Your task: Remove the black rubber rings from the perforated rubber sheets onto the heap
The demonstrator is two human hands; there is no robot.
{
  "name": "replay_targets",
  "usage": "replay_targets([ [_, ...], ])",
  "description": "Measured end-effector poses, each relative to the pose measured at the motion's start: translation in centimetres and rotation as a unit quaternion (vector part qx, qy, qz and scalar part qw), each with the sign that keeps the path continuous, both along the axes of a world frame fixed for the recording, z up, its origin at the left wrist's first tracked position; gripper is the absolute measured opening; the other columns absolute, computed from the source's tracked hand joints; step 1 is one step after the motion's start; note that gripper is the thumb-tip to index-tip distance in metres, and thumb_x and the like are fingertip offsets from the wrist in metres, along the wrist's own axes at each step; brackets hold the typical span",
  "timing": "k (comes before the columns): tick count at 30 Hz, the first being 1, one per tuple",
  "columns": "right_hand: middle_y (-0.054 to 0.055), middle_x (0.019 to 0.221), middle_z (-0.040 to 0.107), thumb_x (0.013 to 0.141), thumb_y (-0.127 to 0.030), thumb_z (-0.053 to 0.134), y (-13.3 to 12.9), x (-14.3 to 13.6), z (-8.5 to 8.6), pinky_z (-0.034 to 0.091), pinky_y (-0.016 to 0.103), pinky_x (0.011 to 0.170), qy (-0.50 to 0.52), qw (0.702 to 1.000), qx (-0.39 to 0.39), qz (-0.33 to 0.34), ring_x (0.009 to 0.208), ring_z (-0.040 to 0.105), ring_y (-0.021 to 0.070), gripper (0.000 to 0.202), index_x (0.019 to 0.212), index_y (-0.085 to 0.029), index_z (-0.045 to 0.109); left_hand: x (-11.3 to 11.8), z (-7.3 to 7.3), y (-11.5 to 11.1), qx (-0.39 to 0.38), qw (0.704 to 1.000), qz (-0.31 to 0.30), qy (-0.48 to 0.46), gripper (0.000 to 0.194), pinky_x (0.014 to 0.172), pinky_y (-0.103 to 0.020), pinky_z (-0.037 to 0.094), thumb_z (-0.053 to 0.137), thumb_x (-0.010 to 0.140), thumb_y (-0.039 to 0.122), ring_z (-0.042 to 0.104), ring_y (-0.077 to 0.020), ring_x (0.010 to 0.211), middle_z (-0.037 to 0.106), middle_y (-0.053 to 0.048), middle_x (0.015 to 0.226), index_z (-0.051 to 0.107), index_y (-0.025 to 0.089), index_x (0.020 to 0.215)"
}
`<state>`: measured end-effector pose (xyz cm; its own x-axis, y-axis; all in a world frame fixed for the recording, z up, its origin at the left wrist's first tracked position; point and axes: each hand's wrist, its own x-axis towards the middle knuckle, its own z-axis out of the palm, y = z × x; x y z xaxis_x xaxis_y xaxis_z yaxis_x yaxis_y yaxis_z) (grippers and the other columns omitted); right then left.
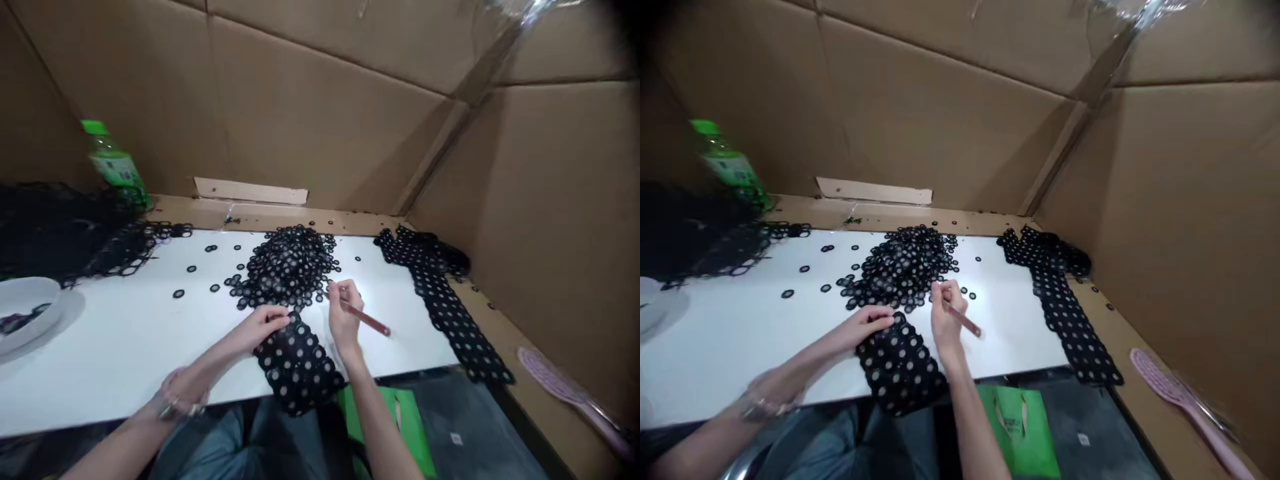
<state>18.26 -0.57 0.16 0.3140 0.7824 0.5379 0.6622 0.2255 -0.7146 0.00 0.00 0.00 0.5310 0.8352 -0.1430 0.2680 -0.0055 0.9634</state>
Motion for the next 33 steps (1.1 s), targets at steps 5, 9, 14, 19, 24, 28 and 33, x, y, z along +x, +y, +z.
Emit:
replay_targets([
  [5, 0.002, 0.070, 0.054, 0.089, -0.022, 0.040, 0.0, 6.1, 1.1, 0.036, 0.022, 0.059, -0.265, 0.959, -0.046, 0.087, 0.063, 0.052, 0.0138, 0.017, 0.078, -0.020, 0.052, 0.4, 2.1, -2.8, -0.033, 0.998, 0.045, -0.017, 0.024, 0.071, -0.025, 0.040, 0.052, 0.074, 0.038, 0.052, -0.0186, 0.078, 0.059, -0.001, 0.075, 0.059, 0.015, 0.071],
  [9, 0.005, 0.082, 0.057, 0.084, -0.009, 0.038, 0.1, 8.2, 0.2, 0.038, 0.023, 0.058, -0.336, 0.927, -0.124, 0.106, 0.068, 0.054, 0.0152, 0.023, 0.090, -0.021, 0.056, 0.7, 4.3, -4.8, 0.022, 0.999, 0.024, -0.012, 0.027, 0.073, -0.025, 0.041, 0.048, 0.079, 0.040, 0.052, -0.0179, 0.079, 0.060, -0.001, 0.077, 0.059, 0.016, 0.072],
  [14, 0.005, 0.086, 0.058, 0.083, -0.011, 0.041, -2.7, 5.8, 2.7, 0.040, 0.024, 0.063, -0.164, 0.973, -0.103, 0.123, 0.079, 0.055, 0.0169, 0.017, 0.089, -0.019, 0.055, 0.3, 7.0, -6.6, 0.165, 0.985, 0.020, 0.050, 0.032, 0.068, -0.022, 0.040, 0.036, 0.087, 0.038, 0.052, -0.0149, 0.074, 0.059, 0.000, 0.076, 0.057, 0.019, 0.073],
  [19, 0.000, 0.067, 0.051, 0.088, -0.035, 0.039, -9.2, -0.3, 6.0, 0.039, 0.024, 0.061, 0.038, 0.935, -0.187, 0.299, 0.066, 0.049, 0.0135, 0.026, 0.074, -0.018, 0.053, -0.1, 8.9, -8.1, 0.292, 0.952, 0.031, 0.085, 0.035, 0.065, -0.022, 0.041, 0.030, 0.091, 0.035, 0.053, -0.0140, 0.070, 0.059, 0.000, 0.073, 0.058, 0.021, 0.075],
  [24, -0.001, 0.066, 0.045, 0.082, -0.043, 0.049, -11.6, -3.1, 5.6, 0.036, 0.022, 0.057, 0.166, 0.924, -0.220, 0.266, 0.061, 0.043, 0.0109, 0.028, 0.075, -0.016, 0.053, -0.6, 9.8, -8.7, 0.374, 0.920, 0.041, 0.112, 0.030, 0.067, -0.024, 0.042, 0.031, 0.091, 0.030, 0.053, -0.0145, 0.071, 0.059, -0.001, 0.077, 0.057, 0.021, 0.078],
  [28, -0.006, 0.055, 0.033, 0.083, -0.045, 0.047, -10.9, -4.2, 5.6, 0.022, 0.019, 0.043, 0.311, 0.865, -0.229, 0.321, 0.047, 0.027, 0.0061, 0.032, 0.067, -0.018, 0.045, -1.0, 9.3, -8.7, 0.493, 0.848, 0.161, 0.110, 0.011, 0.074, -0.030, 0.040, 0.050, 0.083, 0.023, 0.052, -0.0186, 0.083, 0.059, -0.005, 0.089, 0.057, 0.020, 0.091],
  [33, -0.007, 0.050, 0.032, 0.081, -0.044, 0.051, -10.7, -5.4, 6.6, 0.018, 0.019, 0.041, 0.353, 0.854, -0.206, 0.321, 0.044, 0.023, 0.0051, 0.034, 0.062, -0.017, 0.043, -1.6, 9.0, -8.2, 0.476, 0.876, 0.071, -0.041, 0.011, 0.068, -0.023, 0.044, 0.053, 0.082, 0.014, 0.056, -0.0129, 0.073, 0.061, -0.004, 0.079, 0.062, 0.018, 0.088],
])
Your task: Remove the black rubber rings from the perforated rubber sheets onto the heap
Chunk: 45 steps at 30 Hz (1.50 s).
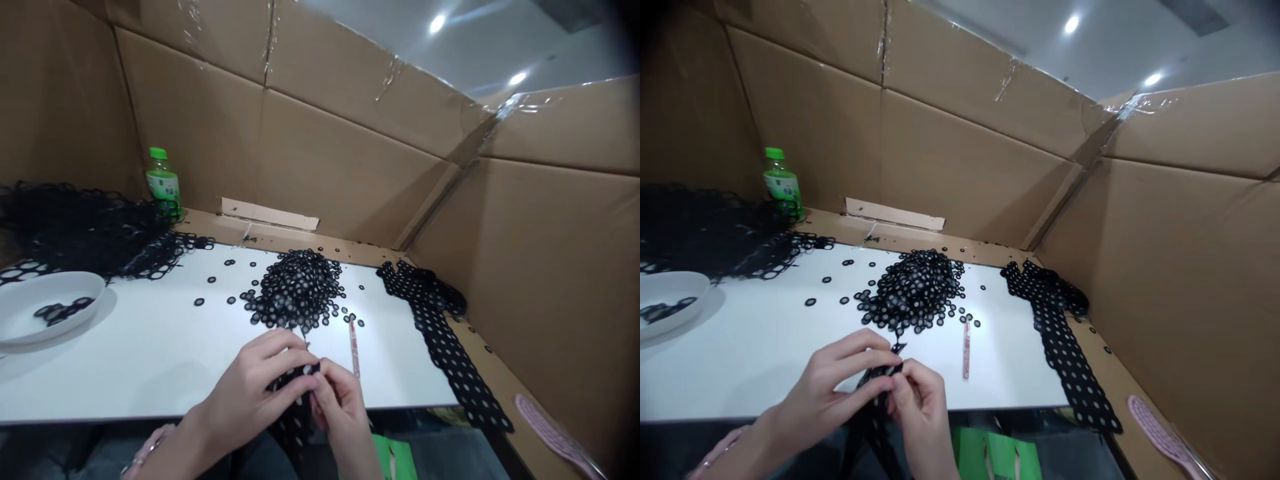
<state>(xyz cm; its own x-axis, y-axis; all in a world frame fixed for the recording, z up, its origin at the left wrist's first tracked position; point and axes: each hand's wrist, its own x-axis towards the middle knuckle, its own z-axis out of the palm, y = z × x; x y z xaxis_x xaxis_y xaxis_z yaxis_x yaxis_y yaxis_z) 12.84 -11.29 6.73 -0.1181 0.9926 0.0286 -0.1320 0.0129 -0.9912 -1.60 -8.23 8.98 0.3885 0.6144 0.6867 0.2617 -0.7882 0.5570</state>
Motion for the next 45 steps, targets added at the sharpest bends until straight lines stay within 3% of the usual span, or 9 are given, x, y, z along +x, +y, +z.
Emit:
replay_targets([
  [6, -0.007, 0.051, 0.032, 0.079, -0.043, 0.054, -0.2, -0.4, 0.7, 0.018, 0.019, 0.042, -0.004, 1.000, -0.024, -0.007, 0.045, 0.025, 0.0056, 0.033, 0.060, -0.017, 0.044, -1.1, 1.3, 0.9, -0.226, 0.971, -0.080, 0.006, 0.008, 0.065, -0.017, 0.047, 0.061, 0.078, 0.020, 0.059, -0.0104, 0.070, 0.065, -0.001, 0.080, 0.066, 0.019, 0.084],
  [16, -0.003, 0.058, 0.039, 0.078, -0.039, 0.056, 0.1, -1.1, 0.2, 0.028, 0.022, 0.048, 0.012, 0.996, 0.029, -0.082, 0.051, 0.032, 0.0083, 0.027, 0.062, -0.017, 0.050, 0.4, -0.2, 1.2, -0.275, 0.959, -0.004, -0.068, 0.020, 0.060, -0.017, 0.045, 0.043, 0.087, 0.021, 0.056, -0.0096, 0.063, 0.062, 0.000, 0.071, 0.060, 0.017, 0.077],
  [21, 0.000, 0.061, 0.049, 0.070, -0.039, 0.061, 0.2, -0.3, -0.5, 0.037, 0.025, 0.052, 0.133, 0.982, -0.028, -0.134, 0.058, 0.046, 0.0141, 0.022, 0.064, -0.020, 0.055, -3.2, -0.4, 5.4, -0.244, 0.948, 0.157, -0.128, 0.019, 0.055, -0.019, 0.042, 0.043, 0.086, 0.028, 0.051, -0.0105, 0.057, 0.056, 0.001, 0.065, 0.058, 0.016, 0.082],
  [23, 0.001, 0.067, 0.058, 0.070, -0.038, 0.059, 0.6, 0.1, -0.7, 0.041, 0.026, 0.055, 0.157, 0.974, -0.068, -0.148, 0.064, 0.053, 0.0169, 0.017, 0.068, -0.021, 0.058, -4.0, -0.5, 7.8, -0.211, 0.953, 0.200, -0.086, 0.021, 0.057, -0.021, 0.042, 0.042, 0.087, 0.029, 0.052, -0.0118, 0.060, 0.057, 0.000, 0.068, 0.058, 0.016, 0.083],
  [29, 0.000, 0.077, 0.068, 0.075, -0.035, 0.049, 2.2, -0.1, -0.6, 0.047, 0.029, 0.058, 0.249, 0.939, -0.147, -0.185, 0.076, 0.063, 0.0191, 0.019, 0.069, -0.024, 0.062, -0.1, -2.2, 14.6, -0.090, 0.965, 0.123, 0.211, 0.024, 0.075, -0.025, 0.042, 0.036, 0.088, 0.021, 0.056, -0.0154, 0.079, 0.062, -0.004, 0.084, 0.058, 0.017, 0.081],
  [33, 0.002, 0.084, 0.070, 0.077, -0.040, 0.047, 2.6, -0.4, -0.6, 0.049, 0.031, 0.058, 0.230, 0.942, -0.156, -0.190, 0.079, 0.064, 0.0206, 0.024, 0.074, -0.022, 0.063, 2.1, -3.9, 17.3, -0.076, 0.955, 0.139, 0.249, 0.016, 0.069, -0.028, 0.042, 0.043, 0.083, 0.017, 0.054, -0.0181, 0.075, 0.058, -0.006, 0.081, 0.055, 0.016, 0.073],
  [37, 0.003, 0.089, 0.069, 0.079, -0.047, 0.045, 3.0, -0.1, -0.7, 0.051, 0.031, 0.060, 0.213, 0.942, -0.172, -0.194, 0.084, 0.063, 0.0208, 0.029, 0.076, -0.023, 0.060, 2.0, -2.7, 15.1, -0.042, 0.968, 0.146, 0.202, 0.010, 0.072, -0.028, 0.040, 0.042, 0.085, 0.019, 0.050, -0.0181, 0.084, 0.053, -0.007, 0.091, 0.051, 0.015, 0.083],
  [42, 0.003, 0.075, 0.065, 0.075, -0.048, 0.052, 3.5, -0.5, -1.3, 0.052, 0.033, 0.066, 0.251, 0.929, -0.148, -0.229, 0.084, 0.061, 0.0217, 0.026, 0.069, -0.023, 0.056, 1.8, 0.6, 7.2, -0.069, 0.984, -0.008, 0.161, 0.029, 0.052, -0.022, 0.030, 0.046, 0.084, 0.035, 0.037, -0.0096, 0.053, 0.041, 0.005, 0.058, 0.037, 0.018, 0.062],
  [45, 0.003, 0.070, 0.062, 0.075, -0.050, 0.054, 3.5, -1.0, -1.7, 0.051, 0.032, 0.066, 0.249, 0.939, -0.103, -0.212, 0.075, 0.060, 0.0205, 0.028, 0.071, -0.022, 0.057, 2.2, 1.0, 4.2, -0.143, 0.971, -0.023, 0.192, 0.031, 0.051, -0.021, 0.030, 0.046, 0.084, 0.036, 0.037, -0.0089, 0.052, 0.043, 0.005, 0.058, 0.036, 0.018, 0.061],
])
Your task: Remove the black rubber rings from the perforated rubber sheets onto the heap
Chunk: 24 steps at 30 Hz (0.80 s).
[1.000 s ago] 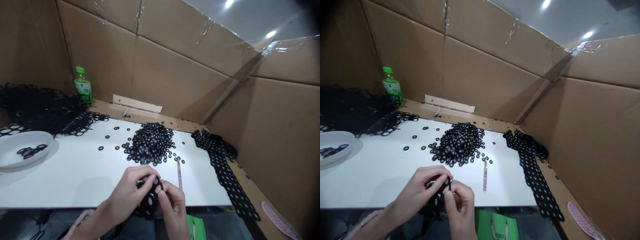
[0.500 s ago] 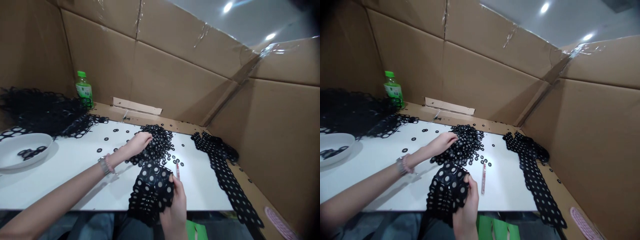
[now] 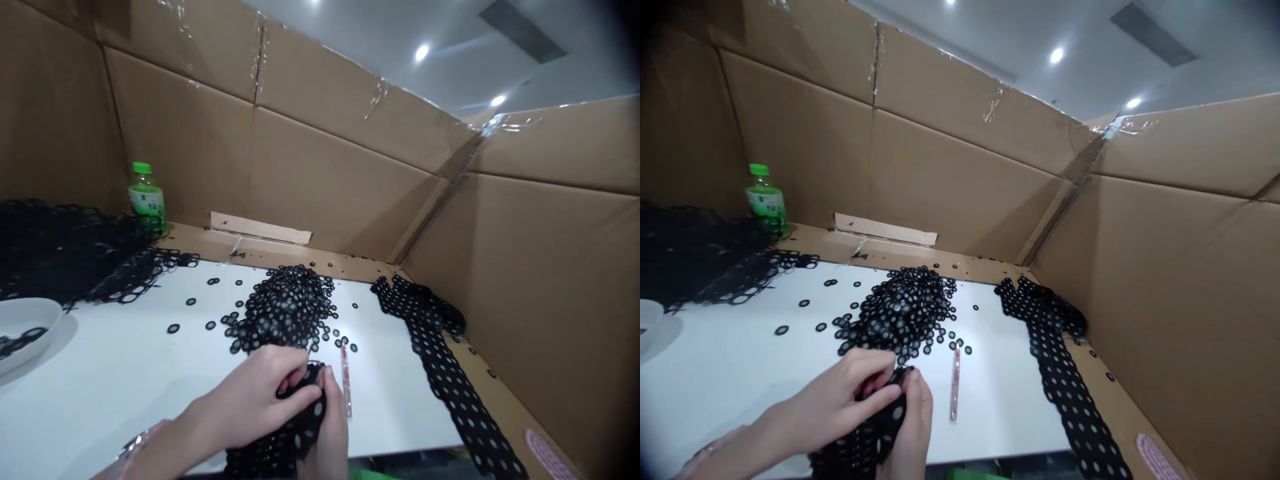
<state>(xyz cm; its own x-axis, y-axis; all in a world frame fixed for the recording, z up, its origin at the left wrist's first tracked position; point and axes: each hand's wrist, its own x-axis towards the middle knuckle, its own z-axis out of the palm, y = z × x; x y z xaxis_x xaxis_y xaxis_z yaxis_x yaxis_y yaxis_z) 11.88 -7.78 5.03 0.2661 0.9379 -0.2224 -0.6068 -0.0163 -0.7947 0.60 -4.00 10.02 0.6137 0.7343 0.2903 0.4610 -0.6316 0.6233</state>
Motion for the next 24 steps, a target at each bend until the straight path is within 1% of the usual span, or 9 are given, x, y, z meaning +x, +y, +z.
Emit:
replay_targets([
  [3, 0.000, 0.061, 0.054, 0.069, -0.050, 0.061, 0.0, 0.0, -0.4, 0.046, 0.028, 0.055, -0.017, 0.999, 0.037, 0.033, 0.060, 0.054, 0.0164, 0.030, 0.068, -0.022, 0.051, 0.1, -0.6, -0.7, -0.060, 0.998, 0.030, -0.012, 0.029, 0.058, -0.021, 0.037, 0.037, 0.088, 0.034, 0.046, -0.0107, 0.060, 0.049, 0.003, 0.064, 0.041, 0.018, 0.064],
  [5, -0.004, 0.054, 0.042, 0.064, -0.047, 0.066, 0.2, 0.3, -0.6, 0.040, 0.024, 0.049, -0.037, 0.995, 0.070, 0.058, 0.050, 0.043, 0.0120, 0.035, 0.061, -0.022, 0.042, 0.1, -1.2, -0.7, -0.087, 0.994, 0.048, -0.036, 0.026, 0.063, -0.021, 0.041, 0.036, 0.089, 0.035, 0.052, -0.0129, 0.071, 0.056, 0.001, 0.073, 0.046, 0.020, 0.070],
  [8, -0.007, 0.051, 0.025, 0.064, -0.045, 0.066, 0.7, 0.7, -0.8, 0.031, 0.021, 0.046, -0.066, 0.987, 0.118, 0.086, 0.046, 0.026, 0.0078, 0.047, 0.056, -0.021, 0.027, 0.1, -2.0, -0.8, -0.097, 0.990, 0.068, -0.075, 0.022, 0.072, -0.022, 0.044, 0.034, 0.089, 0.034, 0.056, -0.0152, 0.084, 0.061, -0.001, 0.087, 0.051, 0.022, 0.082],
  [11, -0.008, 0.052, 0.019, 0.064, -0.049, 0.064, 1.2, 0.9, -0.8, 0.026, 0.021, 0.045, -0.103, 0.981, 0.138, 0.086, 0.047, 0.018, 0.0078, 0.052, 0.056, -0.021, 0.021, 0.5, -2.7, -1.2, -0.078, 0.990, 0.074, -0.090, 0.022, 0.074, -0.023, 0.044, 0.032, 0.089, 0.031, 0.056, -0.0158, 0.083, 0.062, -0.002, 0.087, 0.052, 0.023, 0.083],
  [15, -0.008, 0.051, 0.019, 0.059, -0.054, 0.066, 1.5, 1.6, -1.0, 0.025, 0.022, 0.045, -0.119, 0.982, 0.136, 0.062, 0.047, 0.018, 0.0084, 0.055, 0.054, -0.021, 0.021, 0.7, -2.9, -0.9, -0.077, 0.987, 0.094, -0.107, 0.034, 0.068, -0.023, 0.044, 0.025, 0.092, 0.033, 0.055, -0.0144, 0.070, 0.059, -0.001, 0.071, 0.048, 0.020, 0.071],
  [18, -0.007, 0.050, 0.024, 0.056, -0.053, 0.069, 1.3, 3.1, -0.6, 0.026, 0.023, 0.045, -0.109, 0.984, 0.127, 0.059, 0.046, 0.023, 0.0086, 0.053, 0.051, -0.021, 0.028, -0.4, -1.7, 1.8, -0.083, 0.986, 0.114, -0.093, 0.041, 0.061, -0.022, 0.041, 0.020, 0.093, 0.036, 0.050, -0.0122, 0.058, 0.050, 0.002, 0.057, 0.039, 0.019, 0.061],
  [20, -0.006, 0.048, 0.032, 0.055, -0.052, 0.071, 1.0, 4.6, 0.6, 0.030, 0.024, 0.045, -0.109, 0.984, 0.132, 0.049, 0.045, 0.029, 0.0091, 0.045, 0.052, -0.021, 0.038, -1.4, -0.4, 5.1, -0.019, 0.984, 0.158, -0.077, 0.043, 0.057, -0.022, 0.038, 0.017, 0.093, 0.036, 0.046, -0.0120, 0.054, 0.047, 0.003, 0.055, 0.035, 0.019, 0.059],
  [22, -0.004, 0.049, 0.043, 0.058, -0.048, 0.070, 1.0, 6.1, 2.8, 0.036, 0.026, 0.048, -0.106, 0.982, 0.148, 0.040, 0.045, 0.038, 0.0112, 0.034, 0.058, -0.022, 0.049, -1.9, 0.7, 9.2, 0.060, 0.975, 0.213, -0.023, 0.041, 0.057, -0.023, 0.036, 0.018, 0.092, 0.035, 0.047, -0.0133, 0.055, 0.049, 0.002, 0.057, 0.039, 0.019, 0.062],
  [24, -0.002, 0.055, 0.053, 0.065, -0.039, 0.066, 1.2, 7.0, 6.0, 0.043, 0.030, 0.056, -0.108, 0.979, 0.168, 0.044, 0.053, 0.050, 0.0151, 0.021, 0.062, -0.023, 0.054, -1.5, 0.9, 13.2, 0.097, 0.968, 0.213, 0.096, 0.037, 0.062, -0.025, 0.038, 0.022, 0.091, 0.031, 0.053, -0.0162, 0.064, 0.057, -0.002, 0.066, 0.046, 0.018, 0.066],
])
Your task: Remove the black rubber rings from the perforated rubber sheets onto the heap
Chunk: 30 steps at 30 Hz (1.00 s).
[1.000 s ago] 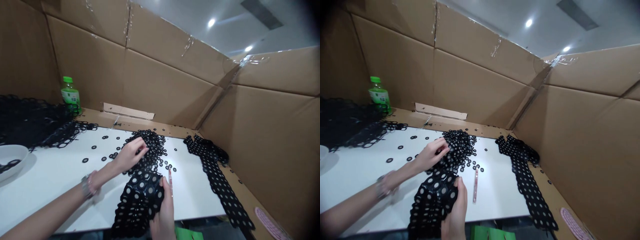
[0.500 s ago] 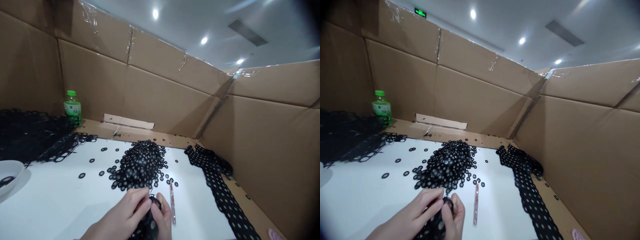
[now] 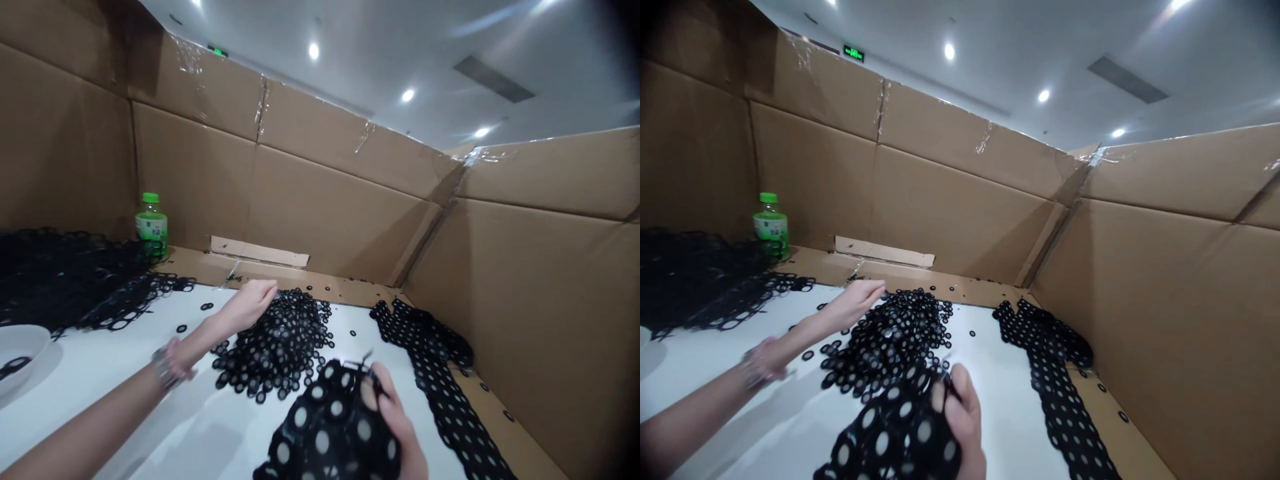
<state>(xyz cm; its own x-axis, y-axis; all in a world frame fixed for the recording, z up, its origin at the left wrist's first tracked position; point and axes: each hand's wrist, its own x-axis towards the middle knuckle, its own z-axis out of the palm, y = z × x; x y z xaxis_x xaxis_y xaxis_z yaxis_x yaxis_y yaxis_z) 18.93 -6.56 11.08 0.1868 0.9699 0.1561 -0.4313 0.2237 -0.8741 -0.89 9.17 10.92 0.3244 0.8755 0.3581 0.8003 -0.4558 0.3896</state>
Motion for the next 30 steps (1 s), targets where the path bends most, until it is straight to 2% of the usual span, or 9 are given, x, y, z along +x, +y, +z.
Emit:
replay_targets([
  [5, 0.000, 0.071, 0.067, 0.064, -0.022, 0.062, 1.4, -0.1, 8.1, 0.048, 0.034, 0.071, 0.069, 0.995, 0.062, -0.026, 0.073, 0.063, 0.0195, 0.010, 0.074, -0.025, 0.063, 3.5, -2.4, 5.6, -0.025, 0.998, -0.001, 0.049, 0.016, 0.065, -0.029, 0.041, 0.047, 0.078, 0.022, 0.060, -0.0224, 0.070, 0.064, -0.010, 0.072, 0.057, 0.016, 0.066],
  [8, -0.001, 0.067, 0.065, 0.064, -0.020, 0.061, 2.3, -0.7, 10.1, 0.048, 0.033, 0.068, 0.093, 0.992, 0.085, 0.002, 0.069, 0.062, 0.0184, 0.008, 0.071, -0.024, 0.062, 4.8, -2.3, 6.3, -0.014, 0.999, -0.006, 0.034, 0.012, 0.063, -0.030, 0.042, 0.055, 0.072, 0.023, 0.060, -0.0238, 0.069, 0.063, -0.011, 0.069, 0.057, 0.014, 0.064],
  [12, -0.003, 0.060, 0.059, 0.066, -0.023, 0.061, 4.4, -1.7, 9.5, 0.046, 0.029, 0.059, 0.072, 0.991, 0.097, 0.066, 0.055, 0.057, 0.0142, 0.007, 0.064, -0.023, 0.054, 3.8, 2.9, 3.8, 0.054, 0.997, -0.017, -0.050, 0.028, 0.060, -0.023, 0.039, 0.035, 0.087, 0.032, 0.054, -0.0154, 0.067, 0.058, -0.004, 0.070, 0.051, 0.016, 0.070],
  [15, -0.002, 0.066, 0.060, 0.069, -0.027, 0.060, 6.0, -2.6, 8.4, 0.045, 0.028, 0.058, 0.052, 0.990, 0.098, 0.087, 0.056, 0.055, 0.0140, 0.009, 0.072, -0.023, 0.052, 1.9, 7.7, -1.3, 0.148, 0.957, -0.042, -0.246, 0.039, 0.054, -0.020, 0.034, 0.021, 0.092, 0.037, 0.042, -0.0109, 0.056, 0.042, 0.002, 0.059, 0.037, 0.018, 0.062],
  [17, -0.003, 0.064, 0.056, 0.069, -0.030, 0.061, 6.5, -3.4, 7.8, 0.044, 0.027, 0.058, 0.051, 0.989, 0.104, 0.096, 0.056, 0.054, 0.0138, 0.013, 0.072, -0.023, 0.050, 1.2, 9.5, -4.8, 0.149, 0.945, -0.109, -0.269, 0.039, 0.051, -0.020, 0.031, 0.029, 0.089, 0.042, 0.037, -0.0099, 0.053, 0.035, 0.004, 0.055, 0.033, 0.018, 0.059],
  [20, -0.006, 0.055, 0.044, 0.067, -0.031, 0.064, 6.8, -4.5, 7.4, 0.043, 0.026, 0.058, 0.069, 0.984, 0.113, 0.118, 0.053, 0.049, 0.0125, 0.022, 0.065, -0.022, 0.044, 1.1, 9.7, -7.6, 0.059, 0.963, -0.159, -0.211, 0.036, 0.052, -0.020, 0.032, 0.044, 0.083, 0.045, 0.039, -0.0099, 0.054, 0.041, 0.004, 0.056, 0.038, 0.017, 0.060],
  [23, -0.006, 0.054, 0.039, 0.065, -0.031, 0.063, 7.0, -5.3, 7.3, 0.042, 0.026, 0.056, 0.081, 0.978, 0.124, 0.148, 0.051, 0.044, 0.0122, 0.026, 0.062, -0.022, 0.039, 1.4, 8.7, -7.8, -0.020, 0.958, -0.150, -0.243, 0.030, 0.068, -0.024, 0.039, 0.042, 0.085, 0.044, 0.049, -0.0153, 0.074, 0.056, 0.000, 0.075, 0.051, 0.018, 0.072],
  [26, -0.006, 0.052, 0.036, 0.065, -0.031, 0.059, 7.4, -5.7, 7.2, 0.041, 0.027, 0.055, 0.074, 0.973, 0.136, 0.168, 0.049, 0.038, 0.0121, 0.024, 0.062, -0.022, 0.037, 1.5, 8.1, -7.5, -0.074, 0.934, -0.192, -0.292, 0.028, 0.081, -0.027, 0.038, 0.039, 0.087, 0.042, 0.049, -0.0182, 0.090, 0.058, -0.002, 0.087, 0.055, 0.020, 0.081],
  [30, -0.006, 0.048, 0.036, 0.066, -0.029, 0.055, 7.7, -4.6, 7.1, 0.041, 0.028, 0.052, 0.017, 0.979, 0.159, 0.123, 0.044, 0.034, 0.0118, 0.017, 0.062, -0.023, 0.040, 1.5, 7.7, -5.3, -0.144, 0.862, -0.254, -0.415, 0.039, 0.052, -0.021, 0.035, 0.035, 0.087, 0.044, 0.039, -0.0103, 0.055, 0.041, 0.003, 0.055, 0.037, 0.018, 0.058],
])
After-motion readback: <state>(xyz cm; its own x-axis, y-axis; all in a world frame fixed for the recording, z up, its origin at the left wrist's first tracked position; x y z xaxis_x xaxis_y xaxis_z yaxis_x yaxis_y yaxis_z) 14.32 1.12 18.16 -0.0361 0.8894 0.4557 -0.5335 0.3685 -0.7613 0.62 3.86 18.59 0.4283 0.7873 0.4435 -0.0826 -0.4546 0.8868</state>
